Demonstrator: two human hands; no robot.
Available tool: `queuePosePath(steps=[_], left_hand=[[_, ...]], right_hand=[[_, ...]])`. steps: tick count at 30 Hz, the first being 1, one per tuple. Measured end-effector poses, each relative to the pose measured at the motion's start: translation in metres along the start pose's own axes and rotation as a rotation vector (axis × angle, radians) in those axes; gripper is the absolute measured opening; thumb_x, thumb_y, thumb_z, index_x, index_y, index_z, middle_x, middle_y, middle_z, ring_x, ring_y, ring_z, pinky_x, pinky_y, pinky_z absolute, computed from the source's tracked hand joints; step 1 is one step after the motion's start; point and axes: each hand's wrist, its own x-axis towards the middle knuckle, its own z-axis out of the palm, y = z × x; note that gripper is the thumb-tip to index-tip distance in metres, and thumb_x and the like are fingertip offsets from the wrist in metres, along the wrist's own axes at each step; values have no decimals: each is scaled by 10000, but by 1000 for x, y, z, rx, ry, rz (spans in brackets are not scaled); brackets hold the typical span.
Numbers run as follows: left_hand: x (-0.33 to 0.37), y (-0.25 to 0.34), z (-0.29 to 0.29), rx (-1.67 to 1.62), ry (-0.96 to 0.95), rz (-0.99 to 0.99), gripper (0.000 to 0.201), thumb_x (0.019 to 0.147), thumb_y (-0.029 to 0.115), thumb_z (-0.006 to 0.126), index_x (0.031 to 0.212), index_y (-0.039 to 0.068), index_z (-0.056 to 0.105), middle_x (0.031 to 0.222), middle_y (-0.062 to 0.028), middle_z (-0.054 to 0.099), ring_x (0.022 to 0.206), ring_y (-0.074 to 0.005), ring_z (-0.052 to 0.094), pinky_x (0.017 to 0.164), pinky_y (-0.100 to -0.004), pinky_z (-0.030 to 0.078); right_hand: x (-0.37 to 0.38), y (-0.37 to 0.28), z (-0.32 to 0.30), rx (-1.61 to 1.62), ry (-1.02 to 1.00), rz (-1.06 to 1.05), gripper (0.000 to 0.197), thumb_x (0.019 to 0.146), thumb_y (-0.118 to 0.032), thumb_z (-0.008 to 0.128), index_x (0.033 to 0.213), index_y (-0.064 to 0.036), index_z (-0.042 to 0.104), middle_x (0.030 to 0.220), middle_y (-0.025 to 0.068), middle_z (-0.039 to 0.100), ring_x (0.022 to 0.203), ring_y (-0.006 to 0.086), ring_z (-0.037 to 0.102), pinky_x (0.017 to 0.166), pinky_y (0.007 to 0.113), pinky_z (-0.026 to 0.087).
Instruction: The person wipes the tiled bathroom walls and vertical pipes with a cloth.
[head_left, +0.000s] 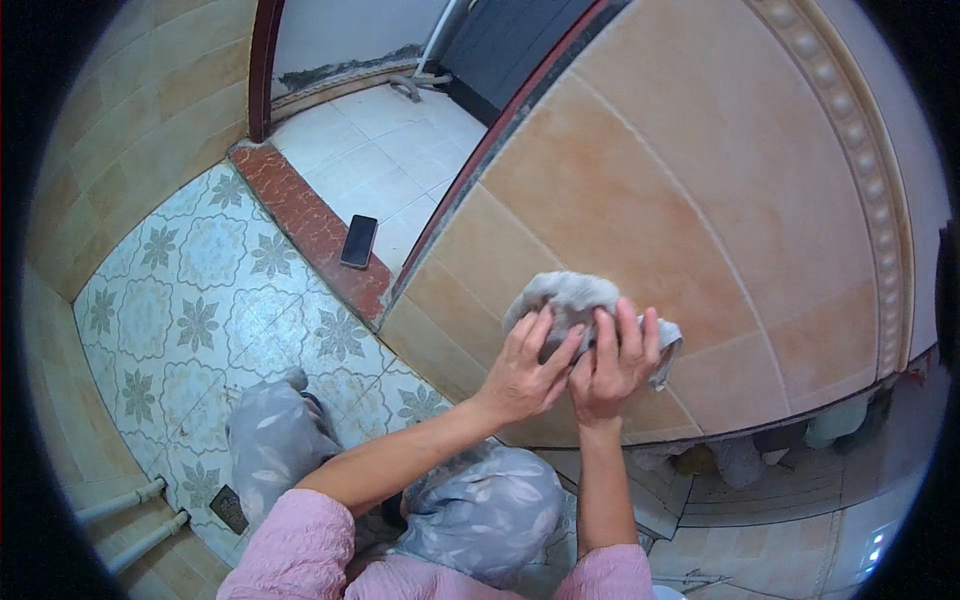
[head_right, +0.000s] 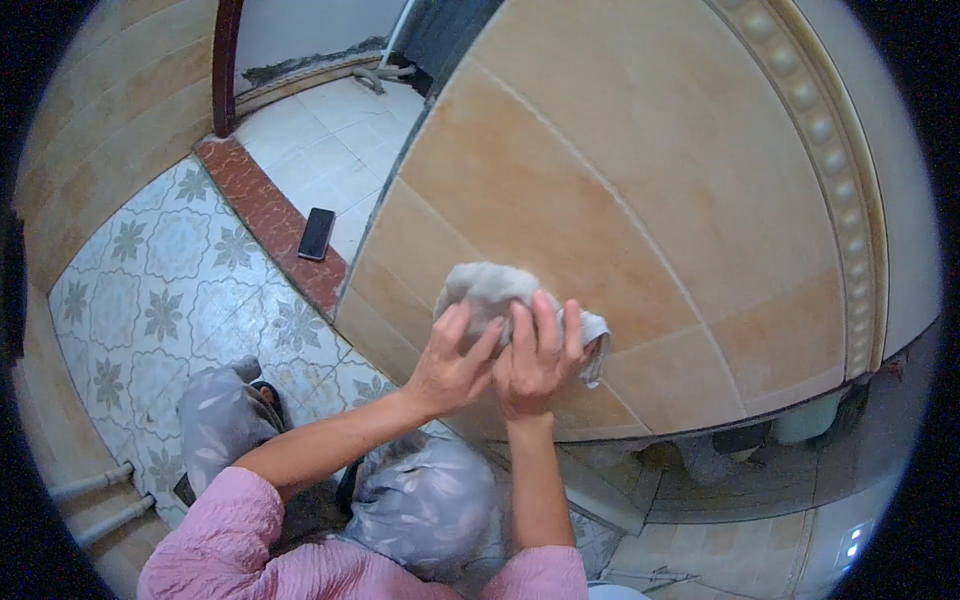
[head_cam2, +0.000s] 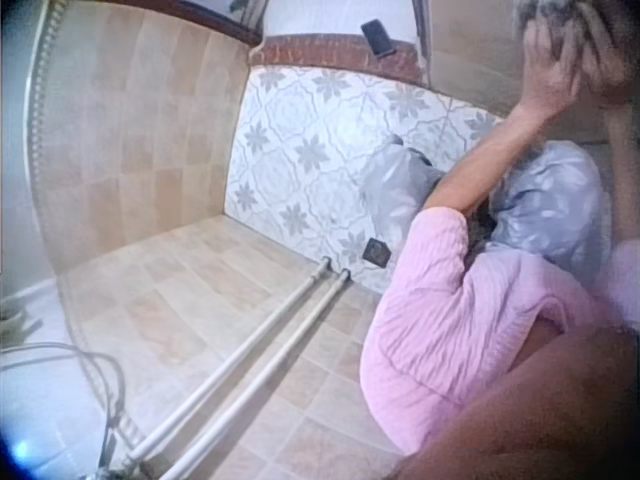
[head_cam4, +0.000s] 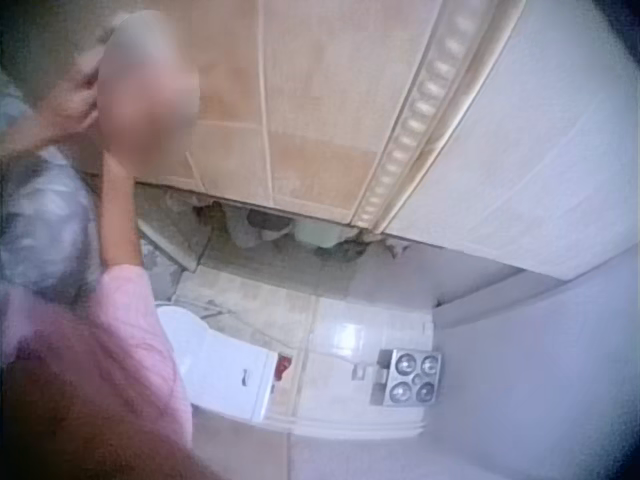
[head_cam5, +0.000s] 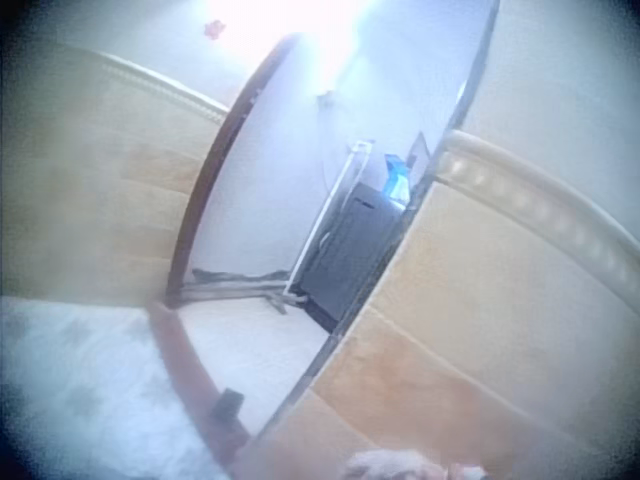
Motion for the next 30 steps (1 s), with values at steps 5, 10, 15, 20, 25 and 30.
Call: queuePosePath(steps=[5,10,15,20,25,30], left_hand=[[-17,-39,6,70,75,37,518,739,120,614,1248,113,516,1347,-181,370,1264,-381,358,1044,-499,328],[-78,-77,-9,119,-125,-24,511,735,102,613,1236,93,514,1354,-197,357,1275,-414,333,1048,-507,320],[-15,-51,-25,42,-89,3,535,752,89,583,1278,89,488,1394,-210,320,1318,-446,251,1062,-555,264],[39,-41,-31,18,100,-24,480,753,83,607,1227,104,536,1363,-195,361,1292,-422,313,1038,-542,299],[-39,-83,-6,68,191,-105,462,744,64,610,1199,118,550,1313,-191,398,1263,-406,356,1025,-500,339],[-62,-82,-20,65,-9,-265,532,754,15,599,1267,74,472,1318,-214,367,1244,-450,349,1029,-496,329]], right_hand=[[-21,-11,28,-107,31,-191,275,824,-224,573,1075,-167,671,1257,38,539,1214,267,439,1078,511,205],[-61,-20,36,-12,-253,-357,270,813,-190,583,1069,-185,665,1257,0,546,1203,192,462,1048,493,266],[0,-23,13,124,-285,-224,268,815,-149,574,1068,-148,664,1236,22,560,1203,233,463,1041,495,281],[56,-31,22,88,13,-171,272,802,-77,563,1055,-80,661,1222,66,567,1185,311,458,1034,464,289],[-3,-39,51,304,-345,-349,366,815,-115,559,1171,-40,601,1303,70,516,1247,264,434,1054,435,328],[-10,-45,62,371,-423,-449,343,810,-100,554,1137,-10,607,1286,93,521,1211,287,468,1000,413,390]])
